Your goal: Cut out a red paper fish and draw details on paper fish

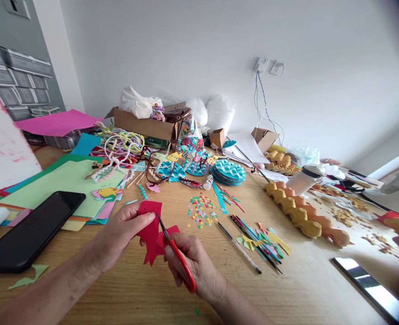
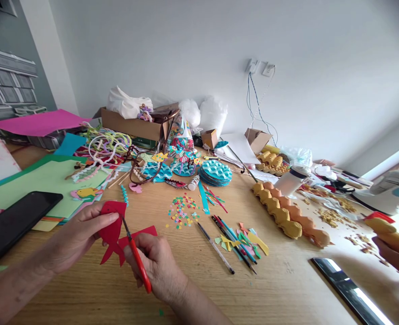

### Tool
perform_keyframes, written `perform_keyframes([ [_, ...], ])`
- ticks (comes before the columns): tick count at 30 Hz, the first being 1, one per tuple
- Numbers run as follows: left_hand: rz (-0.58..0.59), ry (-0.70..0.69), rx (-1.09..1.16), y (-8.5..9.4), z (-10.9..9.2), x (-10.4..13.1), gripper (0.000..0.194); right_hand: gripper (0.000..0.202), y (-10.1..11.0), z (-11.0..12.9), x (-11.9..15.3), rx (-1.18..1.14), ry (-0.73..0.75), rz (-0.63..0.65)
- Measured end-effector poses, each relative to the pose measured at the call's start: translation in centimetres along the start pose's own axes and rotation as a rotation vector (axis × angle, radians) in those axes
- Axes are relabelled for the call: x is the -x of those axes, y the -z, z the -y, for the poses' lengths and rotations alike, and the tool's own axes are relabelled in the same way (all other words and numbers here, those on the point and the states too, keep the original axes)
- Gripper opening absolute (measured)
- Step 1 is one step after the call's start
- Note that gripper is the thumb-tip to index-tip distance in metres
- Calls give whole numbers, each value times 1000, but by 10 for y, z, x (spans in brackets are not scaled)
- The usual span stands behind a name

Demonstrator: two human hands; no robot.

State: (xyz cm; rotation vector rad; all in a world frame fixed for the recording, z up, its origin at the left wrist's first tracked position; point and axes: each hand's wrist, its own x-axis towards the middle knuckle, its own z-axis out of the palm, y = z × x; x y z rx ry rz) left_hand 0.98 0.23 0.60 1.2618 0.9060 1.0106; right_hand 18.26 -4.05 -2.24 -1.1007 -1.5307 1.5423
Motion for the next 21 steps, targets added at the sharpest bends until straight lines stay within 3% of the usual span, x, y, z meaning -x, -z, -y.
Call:
perform_keyframes([
  [8,3,-58,-128,2,4,-2,25,58,1,1,0,4,10,27],
  [21,8,-66,-73,4,6,-2,25,50,1,2,0,28,7,4],
])
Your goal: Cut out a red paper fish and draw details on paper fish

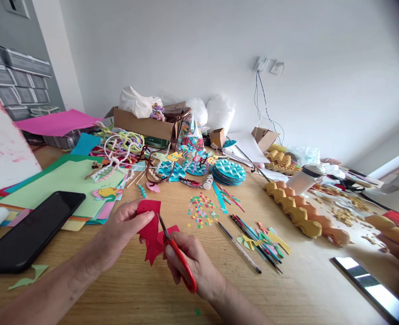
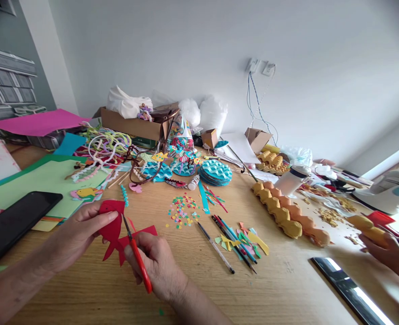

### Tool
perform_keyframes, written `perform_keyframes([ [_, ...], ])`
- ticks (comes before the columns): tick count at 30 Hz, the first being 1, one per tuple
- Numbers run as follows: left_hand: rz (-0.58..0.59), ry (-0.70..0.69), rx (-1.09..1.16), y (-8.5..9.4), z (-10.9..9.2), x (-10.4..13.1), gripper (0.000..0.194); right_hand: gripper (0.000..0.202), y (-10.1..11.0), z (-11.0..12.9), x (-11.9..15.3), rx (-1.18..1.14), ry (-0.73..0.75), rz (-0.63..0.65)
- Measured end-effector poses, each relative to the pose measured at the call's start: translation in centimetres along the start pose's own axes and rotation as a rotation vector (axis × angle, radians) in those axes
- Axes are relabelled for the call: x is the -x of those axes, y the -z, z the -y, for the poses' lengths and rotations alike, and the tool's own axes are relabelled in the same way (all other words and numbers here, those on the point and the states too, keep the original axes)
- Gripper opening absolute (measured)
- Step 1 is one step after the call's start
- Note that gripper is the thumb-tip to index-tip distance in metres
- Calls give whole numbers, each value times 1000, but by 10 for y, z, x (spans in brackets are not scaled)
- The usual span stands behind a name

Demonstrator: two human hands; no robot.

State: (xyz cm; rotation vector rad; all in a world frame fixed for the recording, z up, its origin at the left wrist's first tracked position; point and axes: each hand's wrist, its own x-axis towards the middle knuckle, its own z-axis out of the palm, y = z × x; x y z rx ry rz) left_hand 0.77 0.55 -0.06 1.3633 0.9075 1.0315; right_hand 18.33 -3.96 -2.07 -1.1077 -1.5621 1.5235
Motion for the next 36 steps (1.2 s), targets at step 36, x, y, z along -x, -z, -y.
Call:
perform_keyframes([
  [36,62,-8,83,-2,5,2,23,57,0,-1,1,-58,19,8],
])
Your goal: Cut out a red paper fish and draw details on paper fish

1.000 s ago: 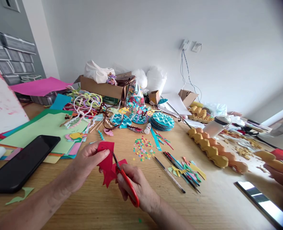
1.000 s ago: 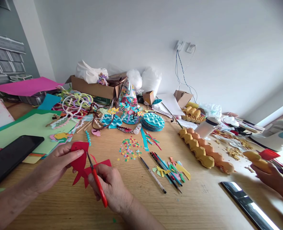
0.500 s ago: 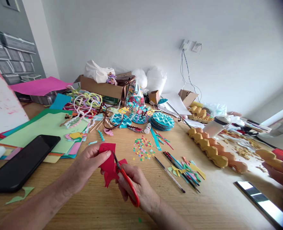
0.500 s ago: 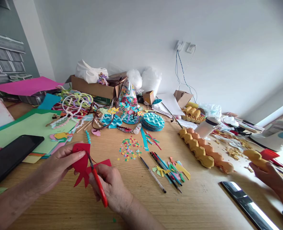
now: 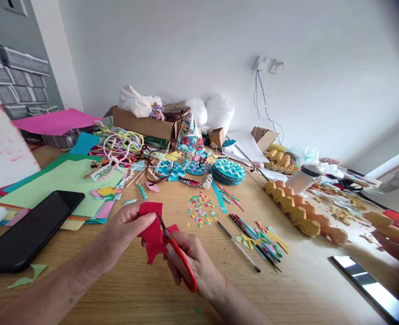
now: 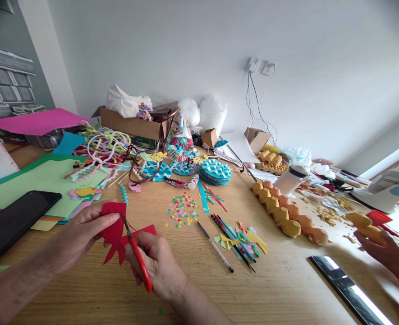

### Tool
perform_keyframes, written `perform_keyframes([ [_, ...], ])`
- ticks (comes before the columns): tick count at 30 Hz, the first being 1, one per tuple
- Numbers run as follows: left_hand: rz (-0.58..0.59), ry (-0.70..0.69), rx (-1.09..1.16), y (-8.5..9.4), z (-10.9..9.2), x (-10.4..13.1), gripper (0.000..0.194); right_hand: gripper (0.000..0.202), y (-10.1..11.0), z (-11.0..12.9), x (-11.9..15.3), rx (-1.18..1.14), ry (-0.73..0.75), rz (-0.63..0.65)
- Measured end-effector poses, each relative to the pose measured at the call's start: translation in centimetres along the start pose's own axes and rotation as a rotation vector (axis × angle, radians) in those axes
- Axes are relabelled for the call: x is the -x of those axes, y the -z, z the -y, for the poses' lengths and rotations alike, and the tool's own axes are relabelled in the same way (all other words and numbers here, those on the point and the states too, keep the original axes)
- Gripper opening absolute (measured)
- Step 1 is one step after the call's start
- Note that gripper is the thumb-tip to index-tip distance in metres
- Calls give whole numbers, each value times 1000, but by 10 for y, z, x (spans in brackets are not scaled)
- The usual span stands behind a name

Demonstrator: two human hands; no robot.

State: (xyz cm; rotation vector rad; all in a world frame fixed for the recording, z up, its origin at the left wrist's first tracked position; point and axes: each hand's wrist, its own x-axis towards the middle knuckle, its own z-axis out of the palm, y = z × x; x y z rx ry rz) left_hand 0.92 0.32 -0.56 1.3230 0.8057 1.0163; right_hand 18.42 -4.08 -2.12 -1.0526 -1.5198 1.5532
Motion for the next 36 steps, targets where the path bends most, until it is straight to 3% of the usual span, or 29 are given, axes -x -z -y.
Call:
perform_keyframes([
  [9,-49,8,-39,-4,-7,-1,23,61,0,1,1,22,2,19],
  [36,-29,0,-59,-2,-6,0,24,56,-2,5,1,71,-1,-26],
])
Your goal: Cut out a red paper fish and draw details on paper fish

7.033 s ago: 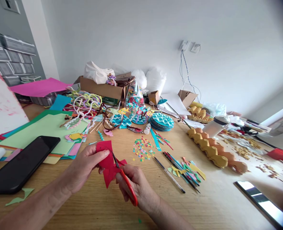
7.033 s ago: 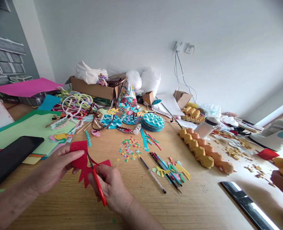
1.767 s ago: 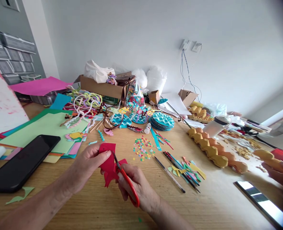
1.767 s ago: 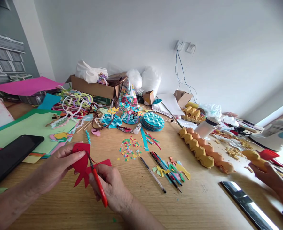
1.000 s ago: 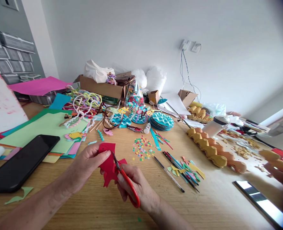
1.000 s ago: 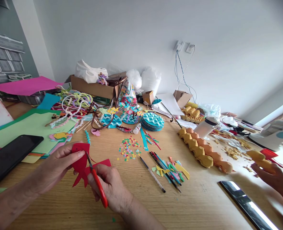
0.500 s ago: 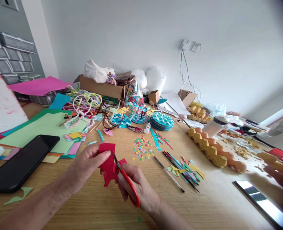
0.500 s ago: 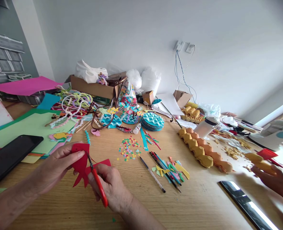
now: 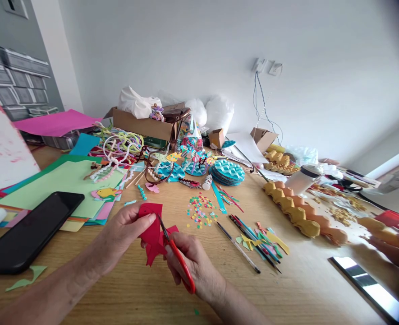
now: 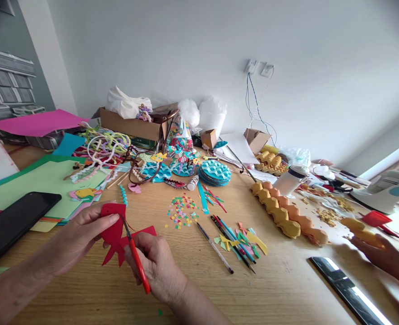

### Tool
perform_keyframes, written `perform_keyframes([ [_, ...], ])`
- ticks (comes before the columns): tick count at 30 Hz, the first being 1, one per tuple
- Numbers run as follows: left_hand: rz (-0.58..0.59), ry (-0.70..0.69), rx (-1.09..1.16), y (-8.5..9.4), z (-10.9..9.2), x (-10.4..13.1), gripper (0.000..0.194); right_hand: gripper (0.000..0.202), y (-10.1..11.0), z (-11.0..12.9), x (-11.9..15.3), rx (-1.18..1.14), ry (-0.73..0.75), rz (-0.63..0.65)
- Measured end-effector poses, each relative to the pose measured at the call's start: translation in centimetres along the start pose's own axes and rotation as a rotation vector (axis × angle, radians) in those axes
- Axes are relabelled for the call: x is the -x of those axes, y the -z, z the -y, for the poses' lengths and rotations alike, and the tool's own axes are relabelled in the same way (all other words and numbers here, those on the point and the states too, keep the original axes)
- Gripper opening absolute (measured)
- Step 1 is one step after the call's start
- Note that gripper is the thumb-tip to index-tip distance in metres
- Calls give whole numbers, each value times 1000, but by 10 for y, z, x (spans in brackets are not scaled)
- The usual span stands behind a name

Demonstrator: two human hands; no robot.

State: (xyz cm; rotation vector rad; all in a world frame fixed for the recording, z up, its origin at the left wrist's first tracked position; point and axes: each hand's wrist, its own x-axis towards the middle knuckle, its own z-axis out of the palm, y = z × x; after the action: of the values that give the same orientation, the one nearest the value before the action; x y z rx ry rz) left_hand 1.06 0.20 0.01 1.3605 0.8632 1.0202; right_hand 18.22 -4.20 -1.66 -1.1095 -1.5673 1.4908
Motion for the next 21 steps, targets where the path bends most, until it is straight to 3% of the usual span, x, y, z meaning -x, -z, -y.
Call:
perform_keyframes([
  [21,-20,90,67,0,-10,0,26,47,0,-1,1,-3,15,-8],
])
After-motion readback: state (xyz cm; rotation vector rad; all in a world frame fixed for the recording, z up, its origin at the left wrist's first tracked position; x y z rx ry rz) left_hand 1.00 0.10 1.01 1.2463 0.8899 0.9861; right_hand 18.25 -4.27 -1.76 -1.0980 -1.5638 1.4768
